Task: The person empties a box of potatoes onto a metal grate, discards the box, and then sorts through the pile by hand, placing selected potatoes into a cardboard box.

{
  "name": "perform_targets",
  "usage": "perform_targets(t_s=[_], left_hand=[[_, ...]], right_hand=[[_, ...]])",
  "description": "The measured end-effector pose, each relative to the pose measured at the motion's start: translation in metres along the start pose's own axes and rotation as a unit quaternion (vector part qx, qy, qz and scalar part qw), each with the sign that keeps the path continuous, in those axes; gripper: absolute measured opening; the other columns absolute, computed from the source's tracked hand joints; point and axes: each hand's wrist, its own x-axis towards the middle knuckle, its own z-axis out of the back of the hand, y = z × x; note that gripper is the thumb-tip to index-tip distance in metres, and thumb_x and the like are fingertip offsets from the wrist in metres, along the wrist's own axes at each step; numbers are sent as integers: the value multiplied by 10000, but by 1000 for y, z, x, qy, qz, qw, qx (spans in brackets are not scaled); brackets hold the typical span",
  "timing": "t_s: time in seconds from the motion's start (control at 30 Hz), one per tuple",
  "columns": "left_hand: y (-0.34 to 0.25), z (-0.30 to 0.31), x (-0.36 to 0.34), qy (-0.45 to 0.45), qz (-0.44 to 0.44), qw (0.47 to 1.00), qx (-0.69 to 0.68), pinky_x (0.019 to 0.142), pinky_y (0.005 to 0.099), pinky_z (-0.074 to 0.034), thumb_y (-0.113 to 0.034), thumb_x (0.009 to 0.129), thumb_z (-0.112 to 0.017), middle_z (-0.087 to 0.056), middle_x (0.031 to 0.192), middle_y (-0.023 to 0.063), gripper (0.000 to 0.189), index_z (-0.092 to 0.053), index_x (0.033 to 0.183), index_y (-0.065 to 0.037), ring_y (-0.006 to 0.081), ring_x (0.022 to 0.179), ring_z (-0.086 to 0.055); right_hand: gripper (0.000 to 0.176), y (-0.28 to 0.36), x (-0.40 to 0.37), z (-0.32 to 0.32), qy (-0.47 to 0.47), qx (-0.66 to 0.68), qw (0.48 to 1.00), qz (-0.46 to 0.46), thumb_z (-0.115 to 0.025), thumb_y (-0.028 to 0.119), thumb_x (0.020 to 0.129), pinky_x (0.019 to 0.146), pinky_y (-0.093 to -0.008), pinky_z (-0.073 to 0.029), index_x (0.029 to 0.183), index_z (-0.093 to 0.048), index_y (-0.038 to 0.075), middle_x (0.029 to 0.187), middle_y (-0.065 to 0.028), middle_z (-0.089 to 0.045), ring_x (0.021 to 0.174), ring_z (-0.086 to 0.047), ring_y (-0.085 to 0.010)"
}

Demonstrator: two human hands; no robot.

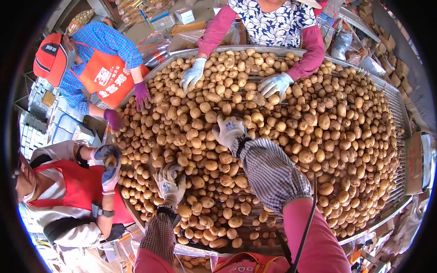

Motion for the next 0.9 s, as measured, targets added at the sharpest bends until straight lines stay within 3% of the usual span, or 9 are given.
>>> perform_targets(t_s=[0.03, 0.1, 0.17, 0.43, 0.5, 0.57, 0.73, 0.77, 0.9], left_hand=[[4, -3, 1, -22, 5, 999, -26, 1180, 588, -241, -300, 742, -750, -563, 1342, 48, 542, -575, 1247, -205, 319, 1331, -472], [1, 2, 5, -43, -19, 999, -6, 1113, 573, -300, -251, 735, -767, -548, 1342, 74, 726, -492, 1406, -226, 337, 1258, -499], [1, -2, 7, -36, 4, 999, 20, 1098, 557, -315, -284, 757, -744, -554, 1328, 89, 716, -488, 1422, -212, 349, 1215, -516], [44, -44, 1, 30, 134, 989, 47, 1175, 597, -227, -279, 889, -673, -493, 1472, 155, 693, -391, 1514, -185, 366, 1378, -421], [76, -65, 0, 217, 98, 949, 207, 1214, 498, -267, -300, 1011, -490, -392, 1559, 187, 591, -340, 1549, -109, 335, 1444, -369], [88, -63, -4, 65, 182, 972, -133, 1226, 417, -297, -283, 1052, -429, -361, 1585, 198, 572, -304, 1560, -53, 307, 1465, -360], [71, -56, -16, 11, 106, 985, 135, 1124, 403, -424, -201, 998, -530, -513, 1459, 181, 541, -397, 1484, -4, 367, 1312, -515], [69, -54, -13, 14, 107, 987, 121, 1125, 403, -425, -199, 997, -530, -506, 1464, 183, 549, -387, 1487, 2, 366, 1319, -511], [66, -54, -7, 21, 109, 991, 76, 1131, 406, -429, -193, 991, -531, -480, 1486, 191, 582, -347, 1498, 28, 365, 1343, -494]], right_hand=[[782, -4, -11, -12, -52, -8, 998, 28, -501, 597, 981, 618, -386, -586, 1493, -363, 22, 987, -149, -719, 733, -679, -262], [829, 5, -47, -16, -66, 121, 990, 19, -528, 650, 954, 488, -324, -534, 1455, -374, 8, 830, -115, -708, 614, -643, -199], [996, 26, -69, -12, 56, 142, 988, -20, -570, 652, 931, 417, -278, -496, 1568, -163, 4, 1154, -227, -648, 594, -629, -158], [799, 136, -124, -30, 37, 431, 901, 11, -675, 468, 930, 939, -409, -573, 1530, -289, 108, 1513, -291, -317, 1166, -596, -357], [653, 155, -130, -63, -71, 434, 893, 99, -693, 341, 948, 1040, -531, -519, 1487, -413, 101, 1493, -275, -395, 1239, -580, -357], [651, 128, -131, -66, -73, 452, 850, 260, -685, 325, 953, 1105, -549, -461, 1503, -417, 102, 1543, -245, -378, 1332, -521, -331], [246, -37, -144, 49, 19, 301, 949, -87, -537, 163, 918, 590, -310, -587, 1108, -605, 22, 924, -106, -591, 772, -594, -150], [248, -90, -137, 33, -213, 239, 946, -51, -548, 163, 910, 523, -304, -561, 1110, -597, 23, 915, -91, -584, 756, -594, -154], [552, -252, -92, 30, -331, 12, 911, -245, -538, 436, 939, 1095, -541, -367, 1380, -526, 103, 1332, -168, -569, 1322, -450, -331]])
